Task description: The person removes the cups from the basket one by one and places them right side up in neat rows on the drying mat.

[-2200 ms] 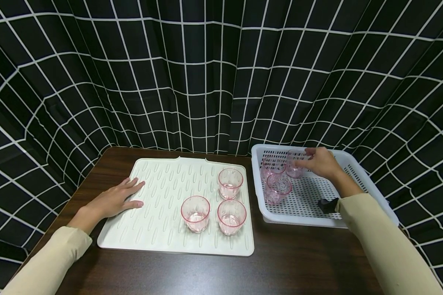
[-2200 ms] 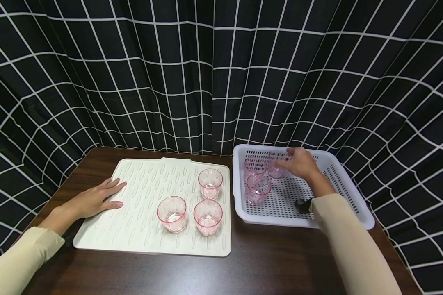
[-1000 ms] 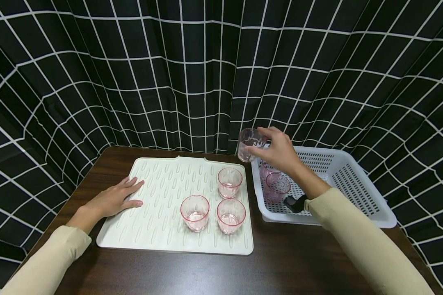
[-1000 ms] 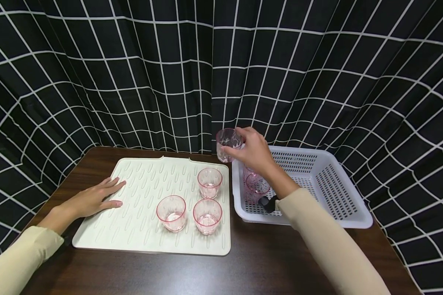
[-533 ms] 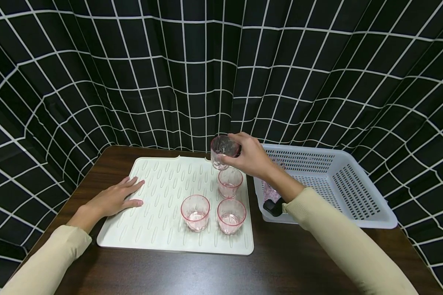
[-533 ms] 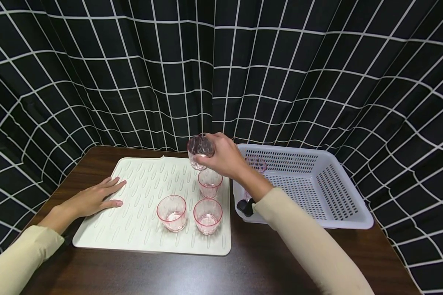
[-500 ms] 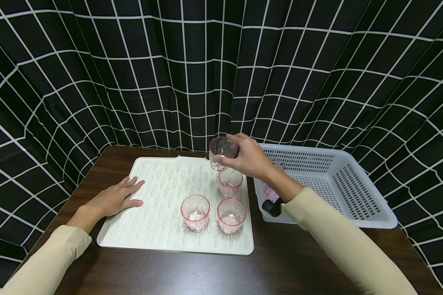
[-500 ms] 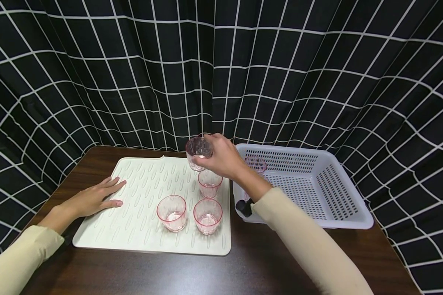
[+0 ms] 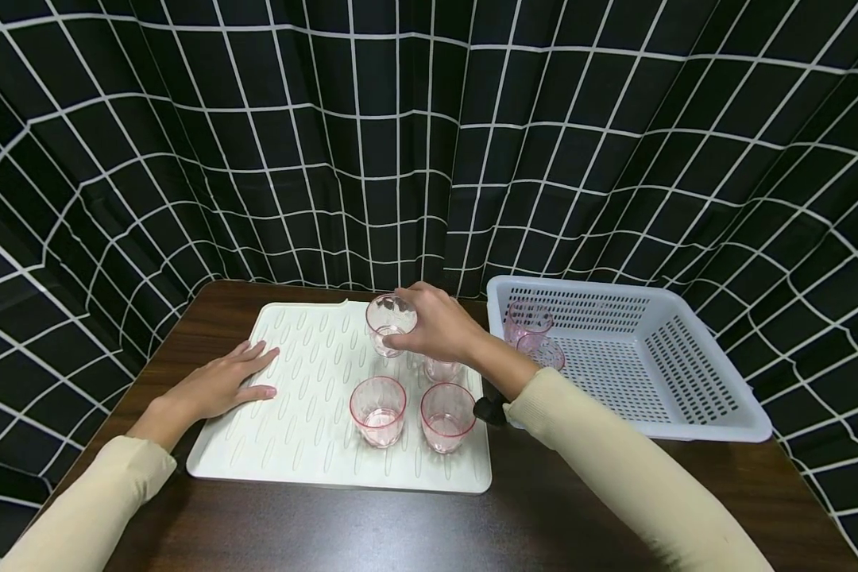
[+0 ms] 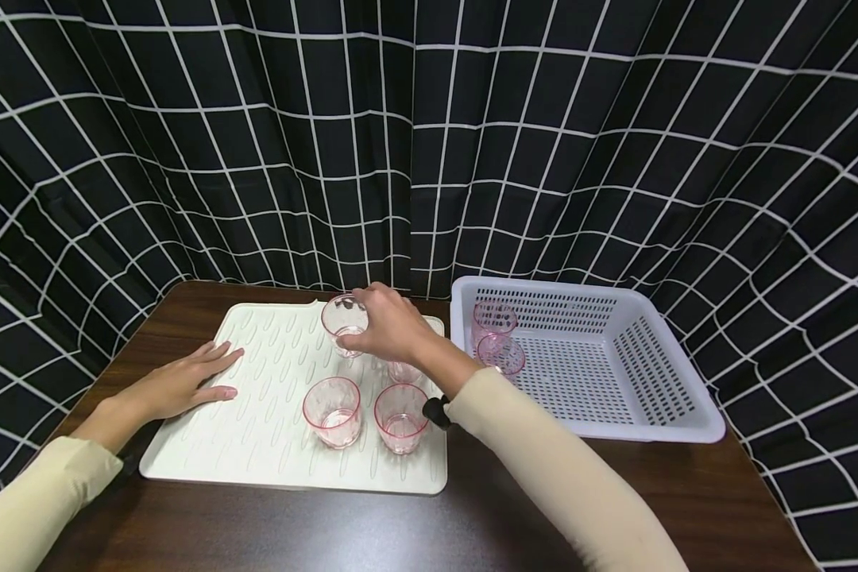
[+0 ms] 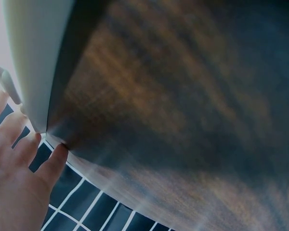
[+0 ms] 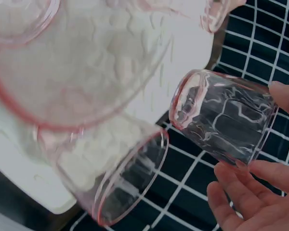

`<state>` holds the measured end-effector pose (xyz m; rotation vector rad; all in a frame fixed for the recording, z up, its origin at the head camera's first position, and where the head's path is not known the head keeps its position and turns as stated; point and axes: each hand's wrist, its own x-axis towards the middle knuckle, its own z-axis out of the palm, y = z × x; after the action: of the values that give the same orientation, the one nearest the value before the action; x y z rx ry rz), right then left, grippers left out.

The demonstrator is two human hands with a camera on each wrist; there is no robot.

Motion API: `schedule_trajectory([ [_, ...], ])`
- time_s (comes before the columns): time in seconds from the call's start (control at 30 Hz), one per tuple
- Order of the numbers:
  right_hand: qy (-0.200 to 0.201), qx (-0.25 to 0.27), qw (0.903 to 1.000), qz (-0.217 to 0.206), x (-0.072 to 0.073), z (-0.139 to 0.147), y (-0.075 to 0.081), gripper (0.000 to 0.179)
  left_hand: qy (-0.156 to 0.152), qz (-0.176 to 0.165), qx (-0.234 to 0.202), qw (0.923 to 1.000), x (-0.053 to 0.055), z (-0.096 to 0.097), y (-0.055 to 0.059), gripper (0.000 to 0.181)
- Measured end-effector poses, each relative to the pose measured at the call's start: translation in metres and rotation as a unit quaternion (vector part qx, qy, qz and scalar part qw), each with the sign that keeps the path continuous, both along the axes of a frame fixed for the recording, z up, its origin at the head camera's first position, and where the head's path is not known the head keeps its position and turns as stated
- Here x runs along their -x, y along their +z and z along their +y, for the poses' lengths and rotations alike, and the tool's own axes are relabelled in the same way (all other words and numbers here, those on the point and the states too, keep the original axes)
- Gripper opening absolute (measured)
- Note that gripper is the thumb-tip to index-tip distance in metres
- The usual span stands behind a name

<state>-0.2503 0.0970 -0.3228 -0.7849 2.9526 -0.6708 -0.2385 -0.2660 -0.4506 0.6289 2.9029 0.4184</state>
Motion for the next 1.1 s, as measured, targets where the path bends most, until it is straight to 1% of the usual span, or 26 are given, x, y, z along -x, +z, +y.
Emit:
schedule_trajectory([
  [0.13, -0.008, -0.016, 0.9997, -0.017, 0.001, -0.009, -0.008, 0.076, 0.000, 0.000, 0.003, 1.0000, 0.000, 0.000, 0.000, 0.084],
  [0.27, -0.010, -0.018, 0.9994, -0.029, 0.004, -0.015, -0.015, 0.076, 0.000, 0.000, 0.002, 1.0000, 0.000, 0.000, 0.000, 0.083],
  [0.57, -0.017, -0.042, 0.9979, -0.047, 0.012, -0.021, -0.024, 0.077, 0.000, -0.002, 0.007, 1.0000, 0.000, 0.000, 0.001, 0.083],
  [0.8, -0.002, -0.052, 0.9969, -0.060, 0.014, -0.021, -0.031, 0.074, -0.002, -0.002, 0.006, 1.0000, 0.000, 0.001, 0.004, 0.082],
  [0.97, 0.004, -0.064, 0.9951, -0.076, 0.016, -0.021, -0.033, 0.076, -0.001, -0.003, 0.008, 1.0000, 0.000, 0.001, 0.003, 0.082],
  [1.1, 0.013, -0.062, 0.9943, -0.086, 0.016, -0.020, -0.027, 0.078, 0.000, -0.005, 0.007, 1.0000, 0.000, 0.001, 0.003, 0.083],
])
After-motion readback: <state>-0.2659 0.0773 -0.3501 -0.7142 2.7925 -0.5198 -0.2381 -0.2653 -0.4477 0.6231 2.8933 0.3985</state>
